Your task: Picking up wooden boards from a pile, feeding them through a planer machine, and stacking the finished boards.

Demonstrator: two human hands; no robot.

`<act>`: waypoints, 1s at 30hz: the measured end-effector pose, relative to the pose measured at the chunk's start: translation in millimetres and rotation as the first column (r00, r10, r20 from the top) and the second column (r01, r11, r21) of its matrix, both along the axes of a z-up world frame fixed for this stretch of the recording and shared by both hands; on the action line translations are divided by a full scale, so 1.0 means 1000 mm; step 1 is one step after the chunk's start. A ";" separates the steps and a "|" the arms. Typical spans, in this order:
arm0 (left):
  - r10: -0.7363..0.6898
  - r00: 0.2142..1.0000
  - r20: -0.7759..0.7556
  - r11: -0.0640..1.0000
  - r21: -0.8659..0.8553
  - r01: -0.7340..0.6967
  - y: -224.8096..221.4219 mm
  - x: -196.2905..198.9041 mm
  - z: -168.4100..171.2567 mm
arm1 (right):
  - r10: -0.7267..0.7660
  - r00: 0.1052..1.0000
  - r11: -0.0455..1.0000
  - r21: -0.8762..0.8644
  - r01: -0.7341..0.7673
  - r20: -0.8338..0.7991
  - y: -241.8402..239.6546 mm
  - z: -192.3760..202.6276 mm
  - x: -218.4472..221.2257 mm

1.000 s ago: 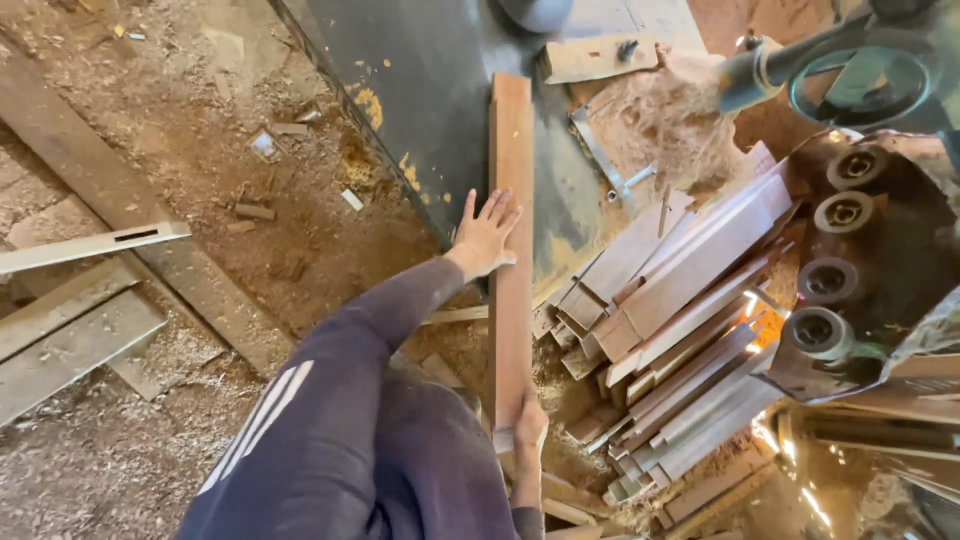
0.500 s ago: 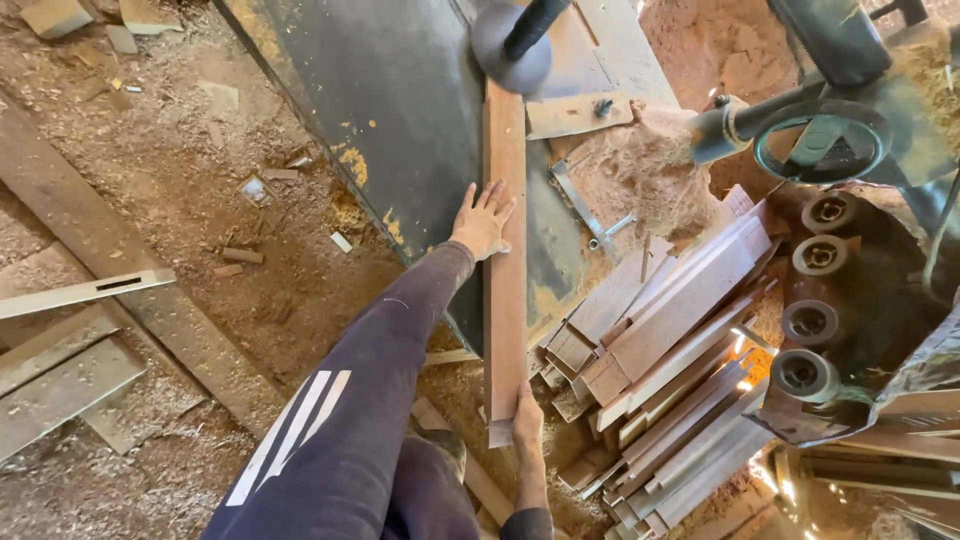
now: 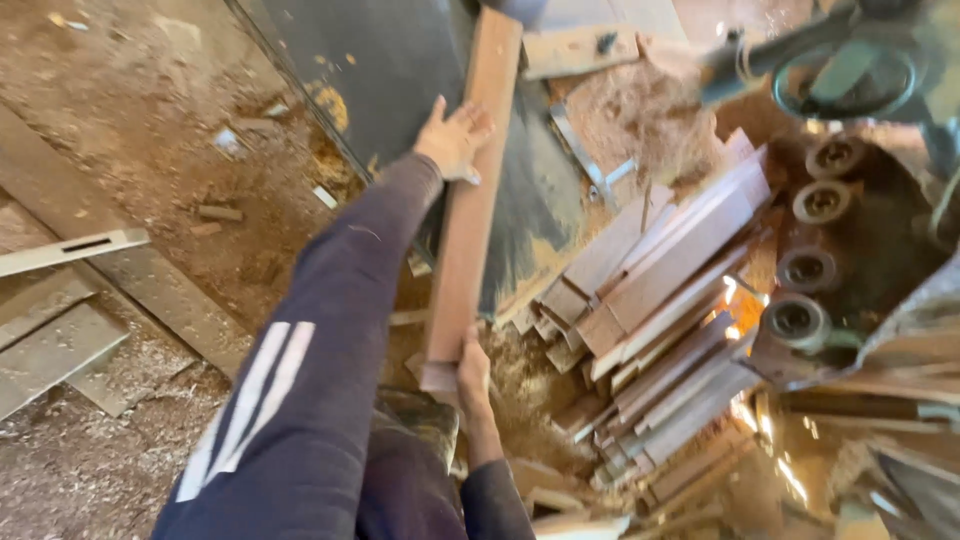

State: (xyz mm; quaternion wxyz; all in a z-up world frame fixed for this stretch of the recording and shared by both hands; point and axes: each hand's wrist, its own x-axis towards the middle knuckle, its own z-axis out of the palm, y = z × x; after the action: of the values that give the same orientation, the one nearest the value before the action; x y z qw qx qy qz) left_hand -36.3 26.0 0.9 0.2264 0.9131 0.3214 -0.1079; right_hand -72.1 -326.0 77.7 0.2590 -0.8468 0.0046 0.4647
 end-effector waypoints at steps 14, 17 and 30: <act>-0.623 0.697 0.354 0.782 0.276 0.559 -0.147 -0.071 0.036 | -0.174 0.826 0.885 0.283 0.370 -0.536 -0.176 -0.063 0.018; -0.733 0.670 0.119 0.679 0.181 0.711 -0.162 -0.036 0.067 | -0.232 0.754 0.843 0.260 0.471 -0.614 -0.192 -0.036 0.010; -0.011 0.995 -0.098 0.986 0.165 0.027 -0.161 -0.027 0.005 | -0.034 0.964 0.957 -0.268 0.107 0.265 -0.159 -0.053 0.064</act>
State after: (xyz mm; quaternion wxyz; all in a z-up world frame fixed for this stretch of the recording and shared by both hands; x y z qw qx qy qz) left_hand -62.8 -135.1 5.4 0.1327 0.9255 0.3311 -0.1271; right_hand -8.1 -484.5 24.7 0.1514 -0.9272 0.0672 0.3359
